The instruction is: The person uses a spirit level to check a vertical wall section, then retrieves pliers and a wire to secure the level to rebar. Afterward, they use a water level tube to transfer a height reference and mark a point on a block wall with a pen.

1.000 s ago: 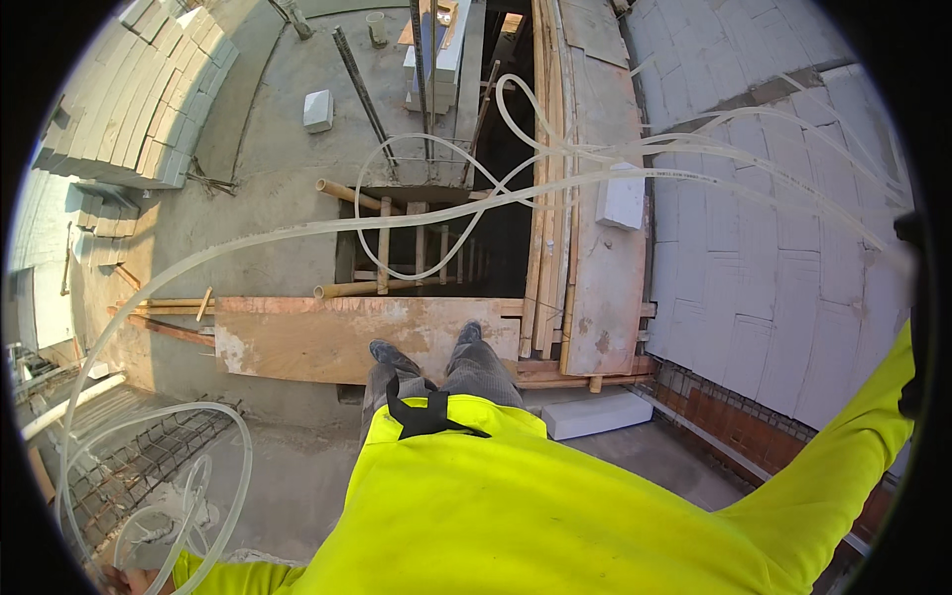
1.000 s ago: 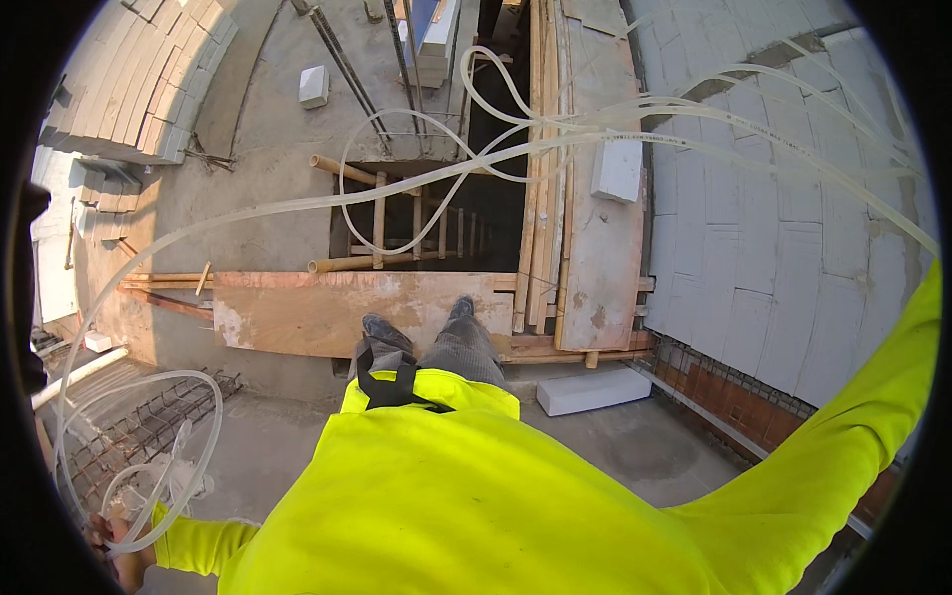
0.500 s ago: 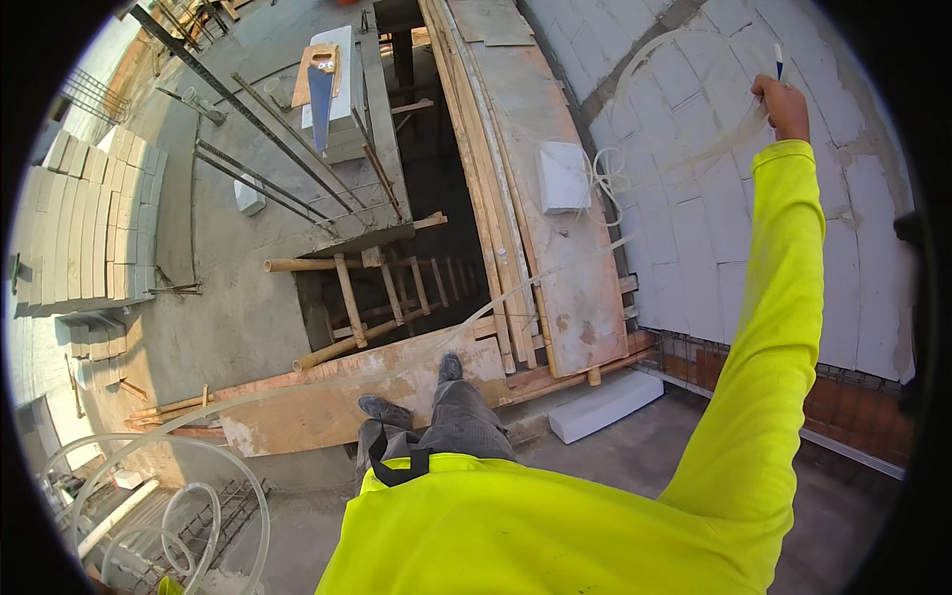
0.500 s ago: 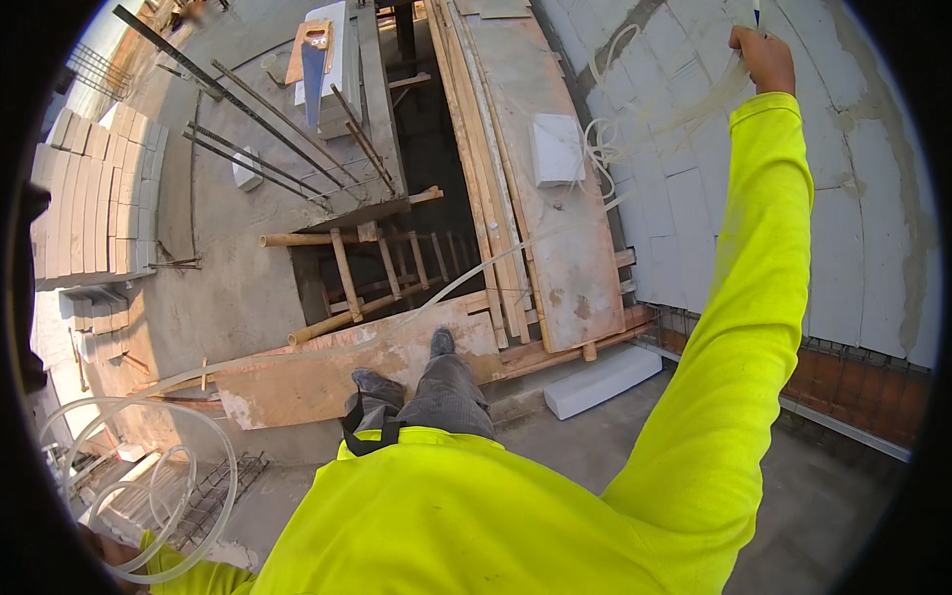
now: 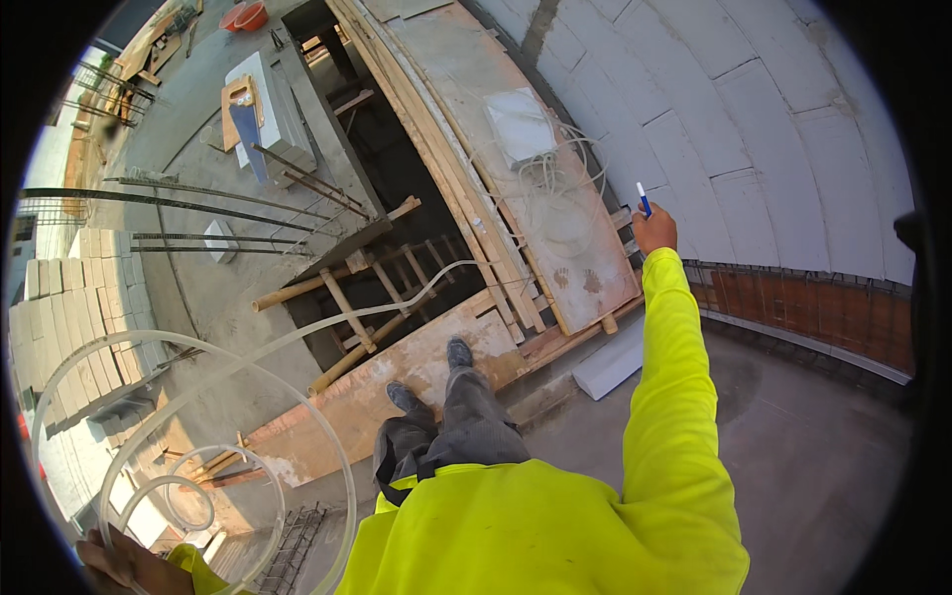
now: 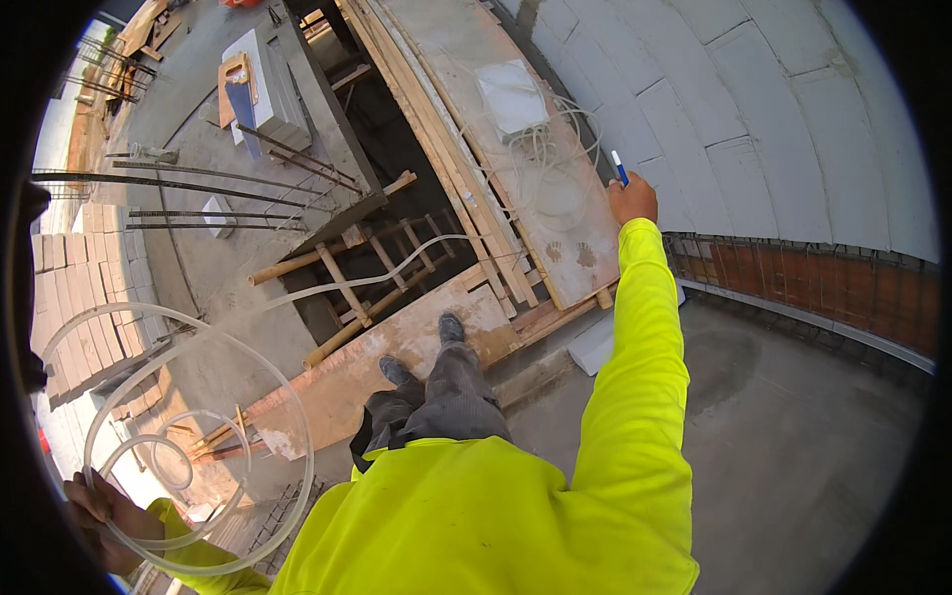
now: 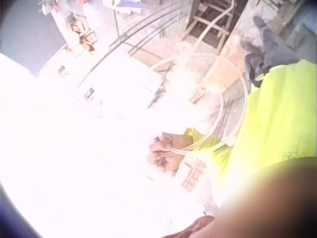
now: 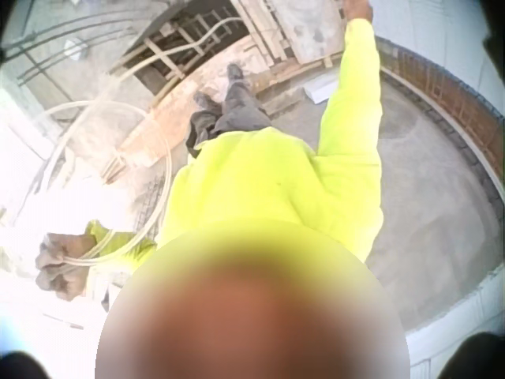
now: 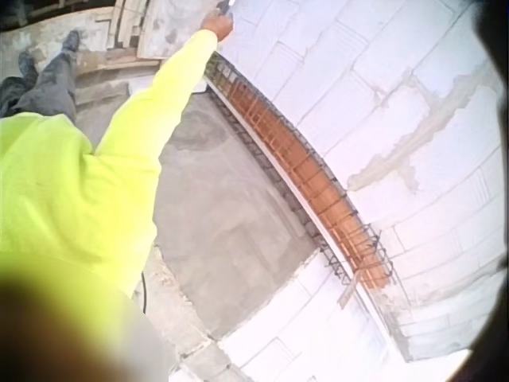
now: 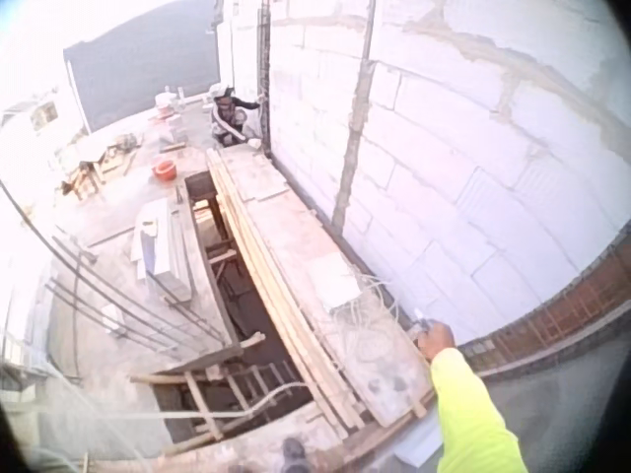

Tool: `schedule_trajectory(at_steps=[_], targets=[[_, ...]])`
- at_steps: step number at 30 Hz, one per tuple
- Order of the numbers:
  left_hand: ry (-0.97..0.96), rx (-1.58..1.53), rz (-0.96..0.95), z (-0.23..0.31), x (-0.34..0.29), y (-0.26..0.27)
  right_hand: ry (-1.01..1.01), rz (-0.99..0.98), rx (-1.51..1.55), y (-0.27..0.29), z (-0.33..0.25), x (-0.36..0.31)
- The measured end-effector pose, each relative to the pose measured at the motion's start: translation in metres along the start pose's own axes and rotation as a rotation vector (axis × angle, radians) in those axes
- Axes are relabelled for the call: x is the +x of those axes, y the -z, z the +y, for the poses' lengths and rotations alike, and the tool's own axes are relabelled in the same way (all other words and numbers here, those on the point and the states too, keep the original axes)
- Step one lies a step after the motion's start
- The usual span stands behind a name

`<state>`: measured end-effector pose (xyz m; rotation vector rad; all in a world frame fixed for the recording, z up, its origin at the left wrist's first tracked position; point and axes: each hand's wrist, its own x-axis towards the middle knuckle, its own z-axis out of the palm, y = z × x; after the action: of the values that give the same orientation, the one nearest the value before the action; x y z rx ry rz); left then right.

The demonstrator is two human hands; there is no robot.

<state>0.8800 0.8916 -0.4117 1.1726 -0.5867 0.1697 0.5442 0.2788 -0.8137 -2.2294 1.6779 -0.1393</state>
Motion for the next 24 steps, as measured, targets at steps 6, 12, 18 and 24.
schedule_trajectory(at_steps=[6, 12, 18, 24], targets=[[0.122, -0.044, -0.285, -0.088, -0.007, -0.087, -0.161, -0.074, 0.250, -0.034, 0.074, -0.225], [0.151, -0.541, -0.812, -0.114, 0.013, -0.219, -0.510, 0.082, 0.399, -0.004, 0.103, -0.414], [-0.409, -0.452, -0.710, -0.104, -0.002, -0.401, -0.827, 0.318, 0.532, 0.004, 0.124, -0.546], [-0.202, -0.748, -0.788, -0.143, -0.093, -0.544, -0.986, 0.379, 0.590, -0.037, 0.116, -0.609]])
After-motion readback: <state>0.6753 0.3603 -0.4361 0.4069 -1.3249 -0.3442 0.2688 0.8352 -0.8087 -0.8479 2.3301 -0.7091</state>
